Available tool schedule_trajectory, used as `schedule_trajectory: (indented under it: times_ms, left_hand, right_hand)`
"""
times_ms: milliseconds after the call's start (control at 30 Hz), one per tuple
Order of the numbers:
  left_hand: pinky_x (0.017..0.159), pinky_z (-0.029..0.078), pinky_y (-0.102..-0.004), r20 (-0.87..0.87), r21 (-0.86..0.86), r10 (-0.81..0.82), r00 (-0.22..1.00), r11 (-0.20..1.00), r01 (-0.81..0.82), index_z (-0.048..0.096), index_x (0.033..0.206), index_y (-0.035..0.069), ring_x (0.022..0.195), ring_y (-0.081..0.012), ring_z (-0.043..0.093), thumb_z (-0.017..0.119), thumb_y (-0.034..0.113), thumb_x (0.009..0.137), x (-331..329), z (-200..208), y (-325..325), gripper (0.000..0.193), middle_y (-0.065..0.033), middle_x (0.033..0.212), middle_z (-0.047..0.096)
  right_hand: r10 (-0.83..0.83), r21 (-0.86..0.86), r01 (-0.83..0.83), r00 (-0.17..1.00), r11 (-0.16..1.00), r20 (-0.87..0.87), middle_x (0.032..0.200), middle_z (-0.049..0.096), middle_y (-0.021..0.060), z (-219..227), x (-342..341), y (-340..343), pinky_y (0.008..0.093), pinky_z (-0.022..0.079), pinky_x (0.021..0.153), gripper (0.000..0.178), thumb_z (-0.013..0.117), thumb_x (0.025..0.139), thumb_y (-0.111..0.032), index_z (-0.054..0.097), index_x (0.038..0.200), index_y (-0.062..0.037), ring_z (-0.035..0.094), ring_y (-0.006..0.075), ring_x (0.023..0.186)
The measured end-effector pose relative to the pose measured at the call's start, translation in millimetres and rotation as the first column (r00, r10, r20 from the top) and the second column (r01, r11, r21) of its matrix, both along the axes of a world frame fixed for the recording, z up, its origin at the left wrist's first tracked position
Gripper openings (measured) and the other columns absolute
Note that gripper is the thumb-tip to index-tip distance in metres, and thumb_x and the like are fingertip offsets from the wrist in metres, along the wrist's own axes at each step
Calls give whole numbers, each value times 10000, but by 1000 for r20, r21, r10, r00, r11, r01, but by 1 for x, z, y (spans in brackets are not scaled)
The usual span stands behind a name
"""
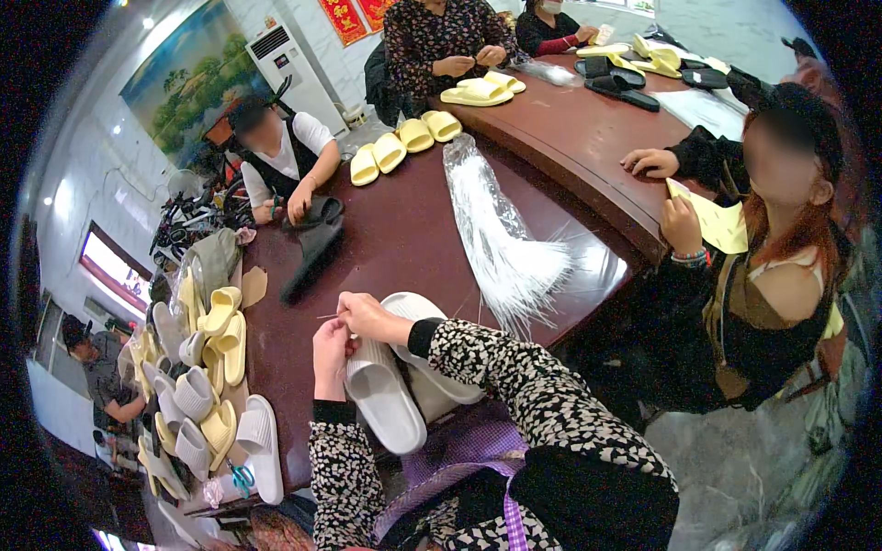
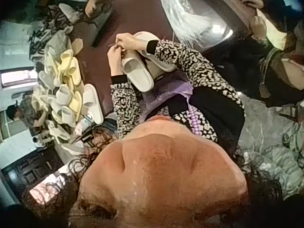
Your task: The person tags pairs of slippers together by taking plastic fasteners from the table and threading them through each pair of slippers by hand.
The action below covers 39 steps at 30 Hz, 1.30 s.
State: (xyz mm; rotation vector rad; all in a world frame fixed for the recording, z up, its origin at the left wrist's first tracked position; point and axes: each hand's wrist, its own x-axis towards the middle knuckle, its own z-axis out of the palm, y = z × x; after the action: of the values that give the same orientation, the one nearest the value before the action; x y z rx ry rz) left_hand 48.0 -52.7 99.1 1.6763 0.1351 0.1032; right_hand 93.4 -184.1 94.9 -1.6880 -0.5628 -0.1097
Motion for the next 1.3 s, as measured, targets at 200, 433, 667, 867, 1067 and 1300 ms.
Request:
schedule_trajectory:
  times_ms: [200,433,667,867,1067,1300]
  left_hand:
    - [484,409,-209,30,29,-24,999,999,23,619,913,4,561,-70,534,554,99,897,3,-16,-1,116,-11,723,612]
    - [479,370,-190,73,-37,98,992,995,-95,631,889,-2,561,-53,504,594,114,898,-3,-7,0,122,-4,705,594]
    - [477,361,-173,29,-118,103,994,988,-99,634,908,16,550,-36,483,600,105,879,8,-4,-3,100,-6,704,603]
    - [495,367,-156,2,-146,59,998,988,-58,632,901,41,548,-23,478,592,113,893,4,-5,-3,82,5,717,611]
    - [538,388,-154,12,-138,60,998,989,-58,636,911,47,582,-17,485,586,114,899,0,1,-15,84,11,746,624]
    - [575,405,-159,43,-126,-5,999,992,10,638,930,51,625,-16,490,559,101,916,0,1,-11,95,8,798,633]
  right_hand:
    - [-35,-62,45,987,997,159,795,646,179,-6,1,4,385,501,647,70,557,815,-51,578,855,4,657,273,754]
    - [5,-5,-4,987,1000,163,794,653,147,-9,15,5,368,513,672,58,622,775,-88,632,789,-32,654,275,752]
    - [26,19,-27,999,999,21,716,638,46,-5,13,-49,270,483,609,90,624,836,-81,653,858,1,583,101,664]
    - [31,-34,-30,999,999,21,697,629,57,-2,0,-48,267,469,589,114,617,835,-91,651,891,3,577,102,635]
    - [-42,-137,57,993,989,112,700,627,118,9,-14,-50,274,458,567,129,603,832,-93,647,924,-13,584,133,601]
    - [-57,-124,77,986,989,158,725,636,149,7,-13,-51,296,472,583,121,587,825,-75,656,905,-15,607,189,607]
